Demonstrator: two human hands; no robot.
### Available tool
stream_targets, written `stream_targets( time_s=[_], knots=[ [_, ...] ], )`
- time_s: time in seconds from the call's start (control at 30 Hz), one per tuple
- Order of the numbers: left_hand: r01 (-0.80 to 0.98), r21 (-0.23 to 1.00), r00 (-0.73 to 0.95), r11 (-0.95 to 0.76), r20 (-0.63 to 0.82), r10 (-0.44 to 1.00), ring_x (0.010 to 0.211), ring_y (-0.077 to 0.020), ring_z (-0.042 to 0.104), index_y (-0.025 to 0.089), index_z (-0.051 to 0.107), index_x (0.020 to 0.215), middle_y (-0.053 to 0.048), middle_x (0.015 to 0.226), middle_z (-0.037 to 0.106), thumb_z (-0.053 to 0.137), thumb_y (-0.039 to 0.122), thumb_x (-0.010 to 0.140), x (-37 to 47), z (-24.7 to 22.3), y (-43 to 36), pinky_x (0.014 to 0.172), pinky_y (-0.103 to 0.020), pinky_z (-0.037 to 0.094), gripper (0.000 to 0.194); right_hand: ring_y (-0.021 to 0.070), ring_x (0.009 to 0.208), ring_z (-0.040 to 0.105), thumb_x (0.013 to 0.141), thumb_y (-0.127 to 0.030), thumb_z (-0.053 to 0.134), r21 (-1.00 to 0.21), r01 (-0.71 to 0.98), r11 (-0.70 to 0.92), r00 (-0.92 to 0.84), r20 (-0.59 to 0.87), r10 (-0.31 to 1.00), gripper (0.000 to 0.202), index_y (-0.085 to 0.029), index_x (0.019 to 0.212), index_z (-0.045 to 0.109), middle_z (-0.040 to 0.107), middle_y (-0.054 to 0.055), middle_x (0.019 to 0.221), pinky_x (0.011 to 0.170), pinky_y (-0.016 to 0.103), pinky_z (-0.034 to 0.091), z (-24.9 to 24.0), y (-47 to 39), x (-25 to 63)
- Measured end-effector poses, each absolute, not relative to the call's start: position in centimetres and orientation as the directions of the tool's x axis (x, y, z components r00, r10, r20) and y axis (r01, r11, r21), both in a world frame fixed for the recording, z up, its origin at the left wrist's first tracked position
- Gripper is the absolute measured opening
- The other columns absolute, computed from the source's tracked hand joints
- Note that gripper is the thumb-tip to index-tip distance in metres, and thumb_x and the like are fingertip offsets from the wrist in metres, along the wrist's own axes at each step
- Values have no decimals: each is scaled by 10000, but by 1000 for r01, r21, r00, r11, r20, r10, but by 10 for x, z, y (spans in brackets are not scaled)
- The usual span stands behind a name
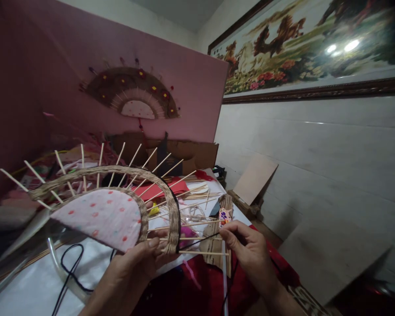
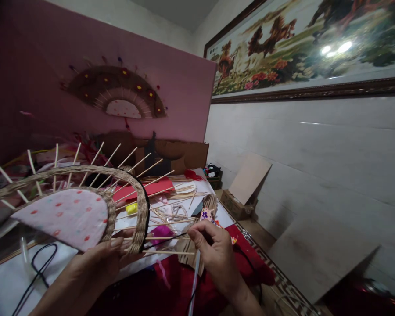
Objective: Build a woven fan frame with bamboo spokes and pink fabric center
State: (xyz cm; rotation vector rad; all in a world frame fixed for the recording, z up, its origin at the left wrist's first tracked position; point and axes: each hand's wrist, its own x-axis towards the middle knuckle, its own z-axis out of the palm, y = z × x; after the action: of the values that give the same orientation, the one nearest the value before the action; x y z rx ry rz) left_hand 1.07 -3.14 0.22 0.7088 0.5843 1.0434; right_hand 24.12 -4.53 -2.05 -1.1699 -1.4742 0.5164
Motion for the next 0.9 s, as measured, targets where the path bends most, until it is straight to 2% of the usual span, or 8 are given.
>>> stream_targets(
  time_s=[0.1, 0.17, 0.33, 0.5, 0.63, 0.73, 0.9],
  knots=[
    [-560, 757, 418, 336, -92, 904, 935, -256, 651, 82, 739, 839, -121, 915, 739, 495, 102, 797, 10, 3, -32, 880, -342, 489, 249, 72, 459, 320, 793, -445, 598, -959, 84, 271, 36, 275, 961, 328, -160, 643, 534, 379, -55, 515, 428, 195, 253, -25, -37, 247],
    [-571, 740, 452, 355, -78, 889, 940, -256, 650, 89, 737, 863, -114, 925, 738, 477, 101, 803, 9, 5, -33, 890, -347, 482, 267, 73, 483, 336, 772, -446, 621, -971, 31, 237, -7, 237, 971, 330, -154, 642, 537, 405, -47, 541, 447, 194, 266, -27, -30, 245],
    [-563, 718, 547, 410, -48, 836, 957, -282, 631, 72, 708, 956, -142, 975, 719, 409, 148, 848, 8, 4, -33, 909, -427, 453, 327, 103, 561, 444, 820, -349, 580, -934, 217, 284, -40, 283, 958, 229, -163, 686, 571, 499, -22, 605, 522, 209, 345, -35, -19, 219],
    [-559, 709, 590, 430, -24, 807, 860, -270, 649, 62, 705, 943, -159, 935, 722, 427, 203, 850, 6, -1, -32, 826, -422, 486, 325, 128, 651, 526, 847, -220, 510, -798, 455, 397, -54, 420, 906, 159, -167, 727, 600, 585, 3, 689, 617, 226, 388, -34, -12, 197],
    [-559, 683, 634, 470, -14, 774, 895, -282, 644, 64, 703, 949, -155, 942, 721, 408, 197, 858, 7, 2, -35, 866, -463, 458, 335, 147, 711, 574, 870, -274, 500, -767, 509, 391, -58, 422, 905, 183, -177, 812, 644, 648, 20, 755, 666, 241, 403, -29, -7, 192],
    [-565, 687, 632, 457, 4, 775, 937, -302, 628, 35, 677, 1011, -184, 993, 702, 370, 194, 872, 8, 5, -37, 909, -494, 420, 372, 155, 714, 578, 875, -348, 502, -759, 526, 382, -76, 406, 911, 239, -182, 790, 651, 652, 21, 741, 658, 244, 400, -26, -7, 191],
    [-598, 652, 635, 466, 31, 772, 952, -268, 628, 46, 688, 995, -163, 986, 709, 380, 147, 861, 7, 4, -36, 910, -421, 434, 350, 132, 636, 530, 874, -329, 497, -761, 540, 361, -19, 418, 908, 227, -179, 738, 600, 601, 1, 670, 595, 230, 374, -29, -8, 192]
  ],
)
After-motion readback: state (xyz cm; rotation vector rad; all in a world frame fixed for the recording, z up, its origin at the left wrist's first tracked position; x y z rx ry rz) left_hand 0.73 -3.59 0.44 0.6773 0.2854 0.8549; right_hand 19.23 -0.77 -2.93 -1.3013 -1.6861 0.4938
